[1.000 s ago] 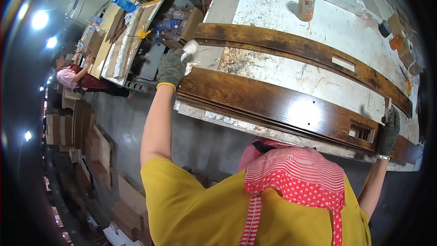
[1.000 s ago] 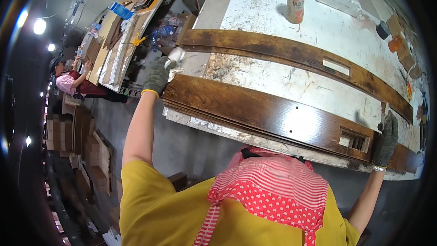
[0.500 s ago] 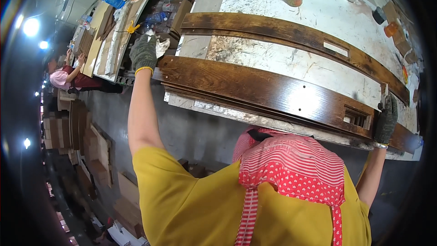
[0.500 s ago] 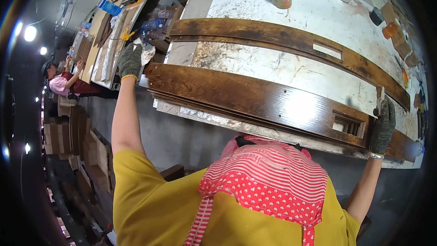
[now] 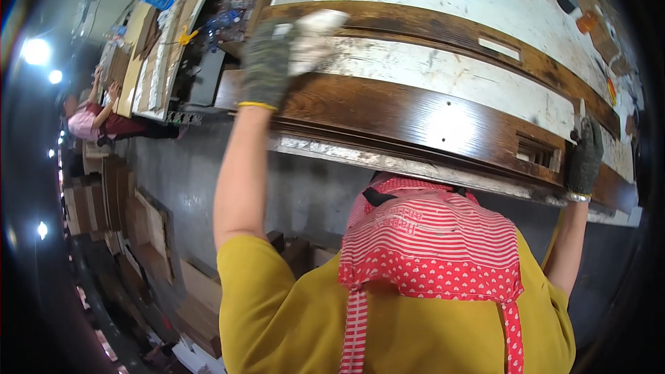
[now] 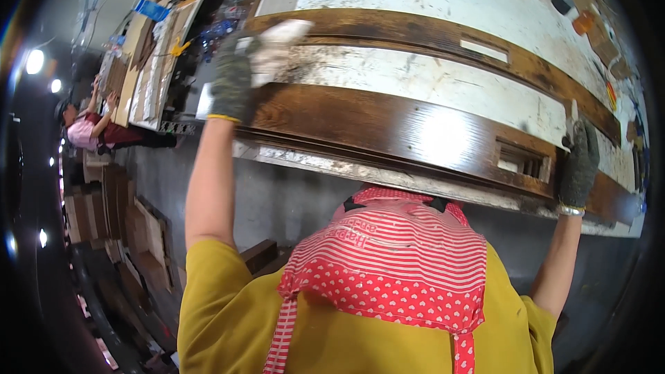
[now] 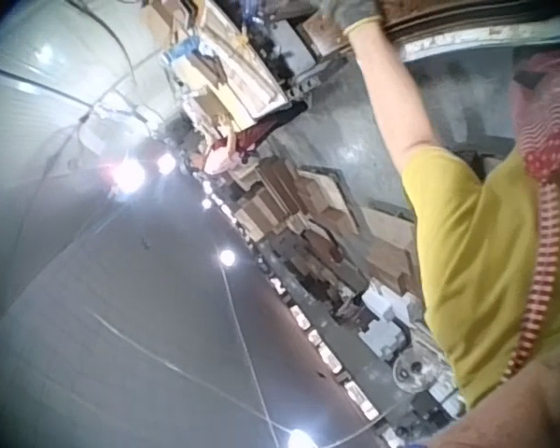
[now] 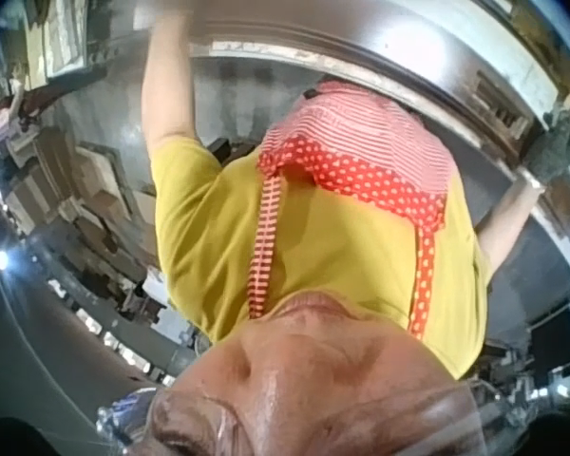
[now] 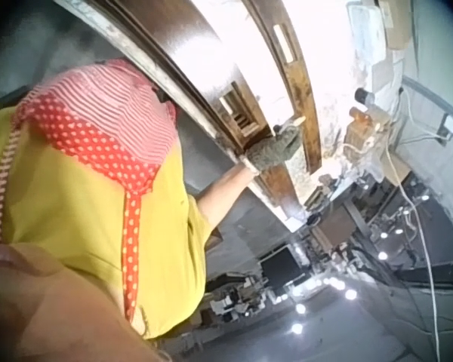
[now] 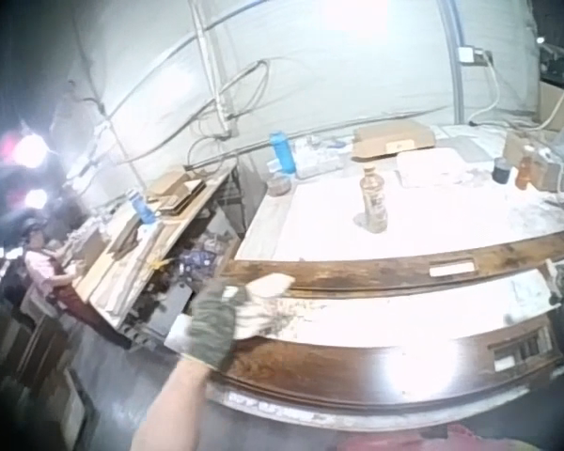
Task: The person wipes two wooden panels with a cloth, cleaning the surface and the rectangular cutouts.
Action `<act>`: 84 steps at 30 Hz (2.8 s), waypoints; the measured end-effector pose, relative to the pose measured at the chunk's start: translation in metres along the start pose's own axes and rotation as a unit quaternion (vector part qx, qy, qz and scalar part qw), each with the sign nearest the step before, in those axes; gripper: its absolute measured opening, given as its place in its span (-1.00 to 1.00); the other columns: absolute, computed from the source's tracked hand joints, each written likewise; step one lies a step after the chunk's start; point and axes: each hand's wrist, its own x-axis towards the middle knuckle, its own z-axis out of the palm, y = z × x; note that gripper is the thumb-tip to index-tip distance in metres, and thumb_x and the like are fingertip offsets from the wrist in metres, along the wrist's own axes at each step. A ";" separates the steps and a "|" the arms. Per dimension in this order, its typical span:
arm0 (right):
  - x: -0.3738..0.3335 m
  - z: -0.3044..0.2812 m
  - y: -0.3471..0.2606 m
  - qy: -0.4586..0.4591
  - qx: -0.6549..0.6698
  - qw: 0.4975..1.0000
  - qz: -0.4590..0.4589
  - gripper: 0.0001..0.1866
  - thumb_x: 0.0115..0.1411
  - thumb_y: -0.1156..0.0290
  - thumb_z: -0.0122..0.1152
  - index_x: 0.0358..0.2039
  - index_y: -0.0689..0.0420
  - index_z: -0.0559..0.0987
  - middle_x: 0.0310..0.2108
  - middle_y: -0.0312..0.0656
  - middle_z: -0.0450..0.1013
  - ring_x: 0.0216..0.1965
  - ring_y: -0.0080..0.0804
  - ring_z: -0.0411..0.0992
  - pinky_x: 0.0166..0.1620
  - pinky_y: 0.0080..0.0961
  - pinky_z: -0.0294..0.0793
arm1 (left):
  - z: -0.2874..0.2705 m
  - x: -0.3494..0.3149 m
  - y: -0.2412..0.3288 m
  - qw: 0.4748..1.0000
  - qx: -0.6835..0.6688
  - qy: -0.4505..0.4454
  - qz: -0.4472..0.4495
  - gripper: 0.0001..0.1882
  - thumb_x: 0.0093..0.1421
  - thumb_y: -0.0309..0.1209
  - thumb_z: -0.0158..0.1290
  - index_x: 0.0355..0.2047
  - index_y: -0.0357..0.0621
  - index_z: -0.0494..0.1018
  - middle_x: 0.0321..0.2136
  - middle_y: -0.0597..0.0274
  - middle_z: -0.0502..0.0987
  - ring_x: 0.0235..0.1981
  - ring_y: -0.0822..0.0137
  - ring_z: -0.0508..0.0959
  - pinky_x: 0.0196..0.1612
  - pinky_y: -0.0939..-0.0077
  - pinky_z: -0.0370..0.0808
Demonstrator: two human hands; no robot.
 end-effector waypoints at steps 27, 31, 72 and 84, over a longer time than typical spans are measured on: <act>-0.024 -0.112 0.079 0.175 0.210 0.950 0.151 -0.74 0.34 0.35 0.08 -0.07 0.23 0.53 -0.35 -0.19 0.47 -0.36 -0.52 0.45 -0.27 -0.48 0.52 | 0.029 0.030 0.335 0.959 -0.092 -0.157 0.218 -0.75 0.20 -0.26 0.17 -0.16 -0.06 0.60 -0.30 0.06 0.62 -0.24 -0.01 0.59 -0.14 0.08 0.48; -0.030 -0.106 0.068 0.118 0.474 0.849 0.201 -0.73 0.39 0.19 0.10 -0.13 0.13 0.57 -0.48 -0.34 0.43 -0.46 -0.64 0.39 -0.36 -0.62 0.43 | 0.069 0.044 0.398 0.904 0.105 -0.298 0.289 -0.82 0.07 -0.23 0.21 -0.39 -0.02 0.53 -0.39 0.02 0.61 -0.30 -0.05 0.59 -0.25 0.06 0.48; 0.001 -0.147 0.050 0.017 0.699 0.686 0.203 -0.72 0.34 0.23 0.23 -0.12 0.18 0.59 -0.36 -0.30 0.53 -0.39 -0.64 0.47 -0.29 -0.60 0.51 | 0.013 -0.012 0.406 0.930 0.250 -0.109 0.248 -0.72 0.01 -0.30 0.21 -0.26 -0.06 0.48 -0.30 0.12 0.50 -0.21 0.04 0.48 -0.05 0.07 0.37; -0.067 -0.100 0.067 0.017 0.512 0.839 0.183 -0.49 0.12 0.41 0.44 0.07 0.19 0.47 -0.20 -0.11 0.52 -0.19 -0.30 0.54 -0.09 -0.36 0.55 | -0.054 0.001 0.384 0.915 -0.327 -0.130 -0.197 -0.54 0.30 -0.29 0.17 0.14 -0.19 0.38 -0.08 0.05 0.54 -0.15 0.29 0.58 -0.06 0.32 0.59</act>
